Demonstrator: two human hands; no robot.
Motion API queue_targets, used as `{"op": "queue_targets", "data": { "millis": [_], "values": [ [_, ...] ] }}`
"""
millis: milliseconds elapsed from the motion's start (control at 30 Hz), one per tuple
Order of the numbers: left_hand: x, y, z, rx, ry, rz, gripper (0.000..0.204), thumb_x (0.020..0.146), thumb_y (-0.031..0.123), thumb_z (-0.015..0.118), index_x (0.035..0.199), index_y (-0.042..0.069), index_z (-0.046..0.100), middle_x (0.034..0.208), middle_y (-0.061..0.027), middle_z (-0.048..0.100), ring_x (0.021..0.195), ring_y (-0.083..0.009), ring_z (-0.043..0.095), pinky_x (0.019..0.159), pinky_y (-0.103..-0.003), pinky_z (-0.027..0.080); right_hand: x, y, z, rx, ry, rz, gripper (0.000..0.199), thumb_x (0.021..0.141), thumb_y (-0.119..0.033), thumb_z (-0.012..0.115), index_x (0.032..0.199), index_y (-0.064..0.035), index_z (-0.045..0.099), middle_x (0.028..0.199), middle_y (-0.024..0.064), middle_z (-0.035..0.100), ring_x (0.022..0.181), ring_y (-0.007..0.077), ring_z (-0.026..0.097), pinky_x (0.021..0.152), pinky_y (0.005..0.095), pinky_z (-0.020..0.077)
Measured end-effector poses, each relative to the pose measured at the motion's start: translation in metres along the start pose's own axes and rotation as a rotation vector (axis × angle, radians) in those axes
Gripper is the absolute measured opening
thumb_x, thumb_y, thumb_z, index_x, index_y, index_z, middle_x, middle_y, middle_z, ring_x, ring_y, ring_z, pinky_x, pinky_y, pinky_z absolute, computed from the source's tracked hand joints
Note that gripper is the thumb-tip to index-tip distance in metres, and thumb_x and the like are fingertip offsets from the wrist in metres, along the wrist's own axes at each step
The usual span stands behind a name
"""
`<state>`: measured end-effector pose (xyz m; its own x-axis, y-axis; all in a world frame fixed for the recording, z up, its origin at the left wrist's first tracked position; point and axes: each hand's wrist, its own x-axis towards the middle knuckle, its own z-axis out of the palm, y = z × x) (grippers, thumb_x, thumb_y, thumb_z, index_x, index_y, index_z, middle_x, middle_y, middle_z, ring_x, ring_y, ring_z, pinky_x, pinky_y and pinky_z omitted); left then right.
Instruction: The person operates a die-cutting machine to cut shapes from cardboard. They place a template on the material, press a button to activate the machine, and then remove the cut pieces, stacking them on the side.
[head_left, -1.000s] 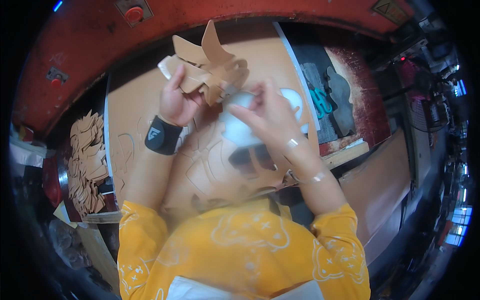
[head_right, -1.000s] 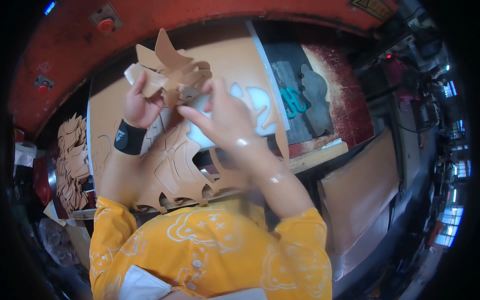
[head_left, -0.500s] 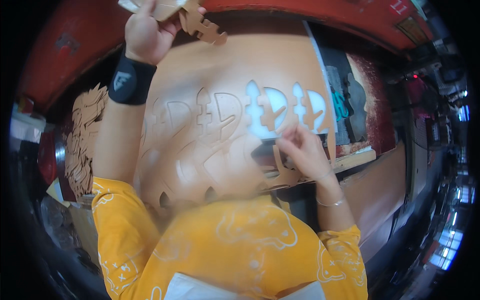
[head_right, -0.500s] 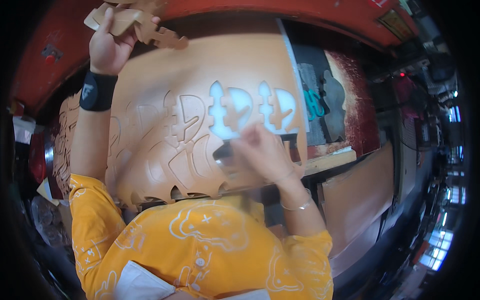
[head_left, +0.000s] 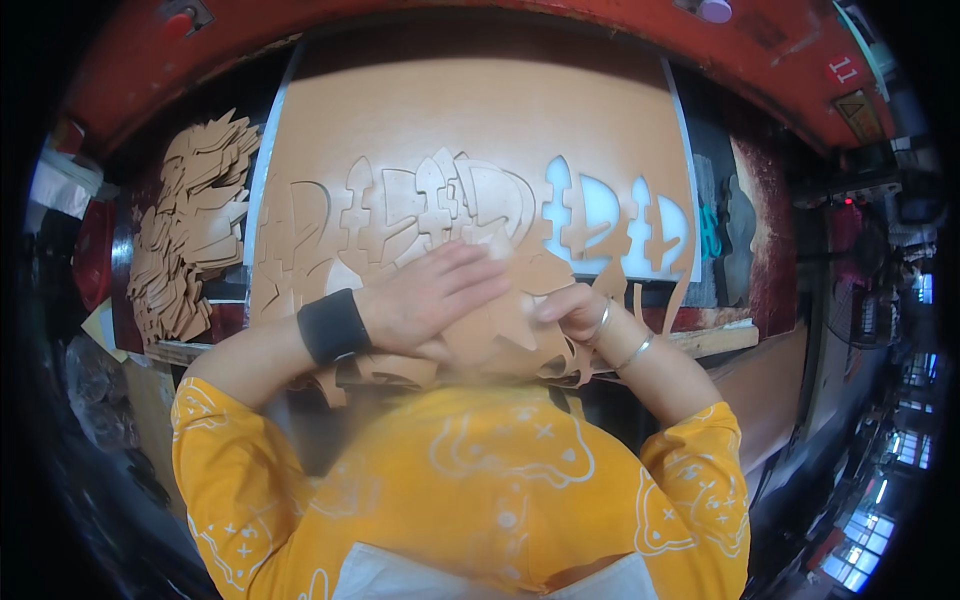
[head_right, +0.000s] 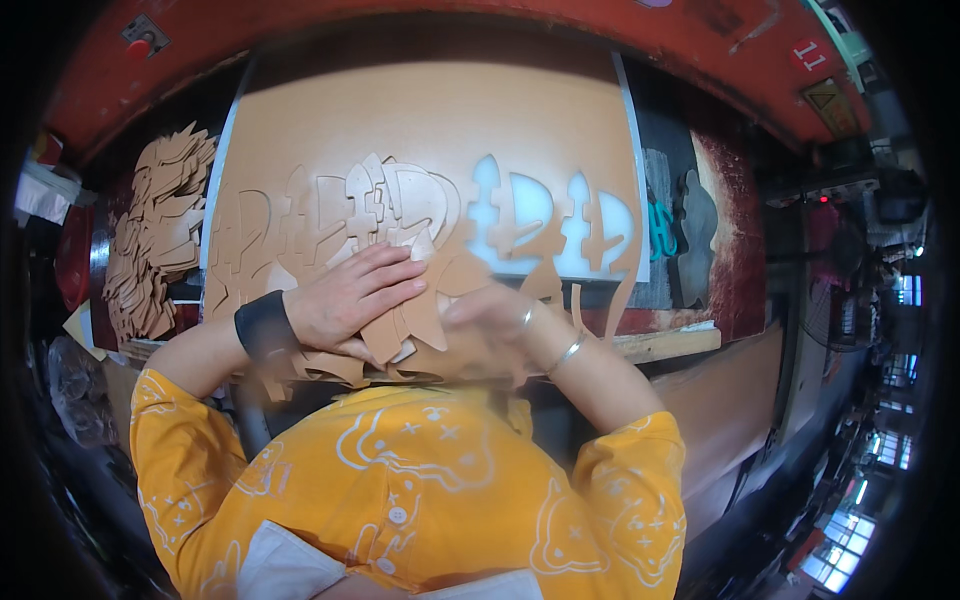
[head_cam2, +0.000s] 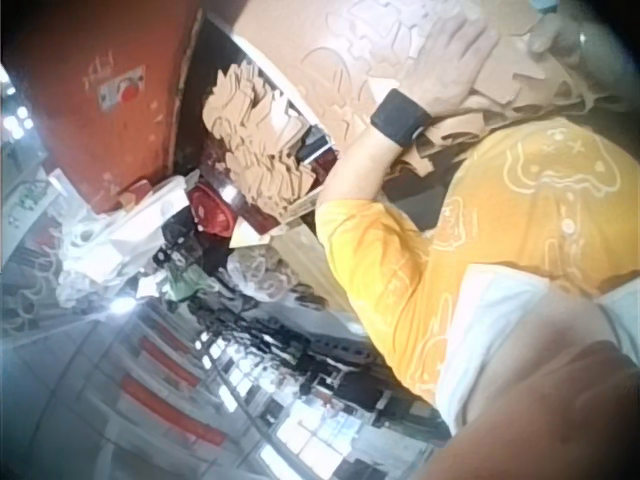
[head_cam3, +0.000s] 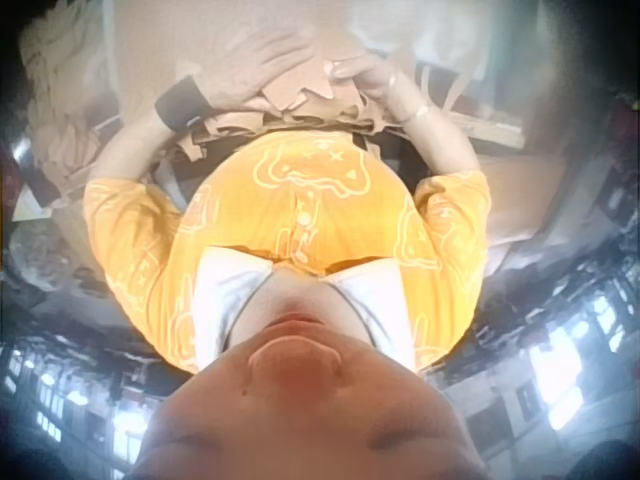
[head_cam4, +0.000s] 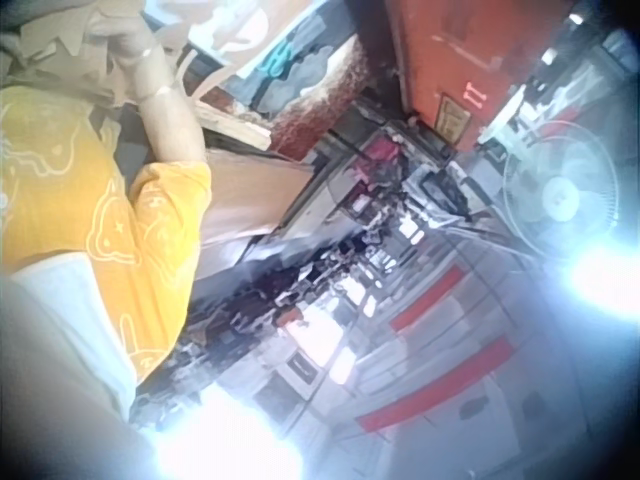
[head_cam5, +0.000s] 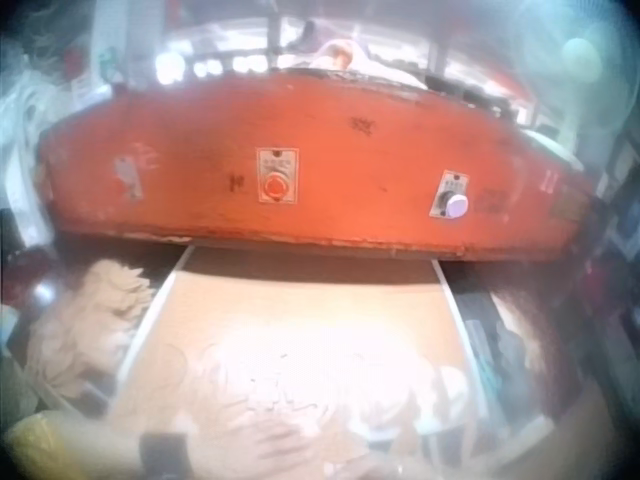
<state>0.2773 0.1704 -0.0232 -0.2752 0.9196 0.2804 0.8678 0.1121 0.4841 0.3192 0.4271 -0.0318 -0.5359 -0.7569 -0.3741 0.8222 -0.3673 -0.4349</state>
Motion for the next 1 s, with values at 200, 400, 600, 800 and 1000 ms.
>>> {"op": "queue_targets", "data": {
  "millis": [200,400,600,800,1000],
  "values": [
    [0.019,-0.016,-0.011,-0.369,0.056,-0.191,0.043,0.084,0.021,0.064,0.122,0.002,0.055,0.114,-0.0149,0.062,0.106,-0.0319,0.059,0.095,-0.041,0.045,-0.015,0.001,0.018,-0.792,0.200,-0.360,0.045,0.080,-0.020,0.067,0.121,-0.0010,0.058,0.107,0.0102,0.065,0.100,0.0196,0.061,0.088,0.0314,0.0470],
    [0.056,-0.086,-0.104,-1.237,1.081,-0.813,0.038,0.102,0.027,0.036,0.126,0.000,0.047,0.118,-0.0128,0.060,0.109,-0.0224,0.058,0.097,-0.037,0.046,-0.030,0.001,0.031,-1.719,0.373,0.104,0.024,0.083,-0.027,0.063,0.087,-0.0043,0.067,0.084,0.0179,0.064,0.084,0.0341,0.060,0.076,0.0429,0.0472],
    [0.032,-0.106,-0.119,-1.485,1.176,-0.530,0.042,0.102,0.029,0.031,0.134,0.004,0.041,0.137,-0.0160,0.046,0.127,-0.0323,0.044,0.105,-0.051,0.038,-0.042,-0.033,0.081,-1.791,0.949,-0.607,0.020,0.081,-0.019,0.069,0.087,-0.0020,0.062,0.088,0.0146,0.064,0.083,0.0278,0.062,0.073,0.0352,0.0494],
    [0.023,-0.090,-0.111,-1.764,0.786,-0.158,0.043,0.102,0.030,0.034,0.135,0.004,0.039,0.136,-0.0140,0.047,0.124,-0.0315,0.047,0.103,-0.052,0.040,0.032,-0.068,0.106,-1.554,0.614,-0.685,0.020,0.084,-0.019,0.066,0.089,-0.0004,0.063,0.077,0.0131,0.065,0.069,0.0211,0.063,0.066,0.0321,0.0508],
    [0.014,-0.082,-0.153,-0.965,1.012,-0.427,0.034,0.101,0.031,0.038,0.111,0.003,0.054,0.102,-0.0101,0.064,0.090,-0.0210,0.063,0.079,-0.037,0.053,0.032,-0.013,0.087,-1.663,0.330,0.098,0.034,0.084,-0.032,0.065,0.093,0.0009,0.063,0.074,0.0146,0.064,0.067,0.0238,0.062,0.066,0.0339,0.0503]
  ]
}}
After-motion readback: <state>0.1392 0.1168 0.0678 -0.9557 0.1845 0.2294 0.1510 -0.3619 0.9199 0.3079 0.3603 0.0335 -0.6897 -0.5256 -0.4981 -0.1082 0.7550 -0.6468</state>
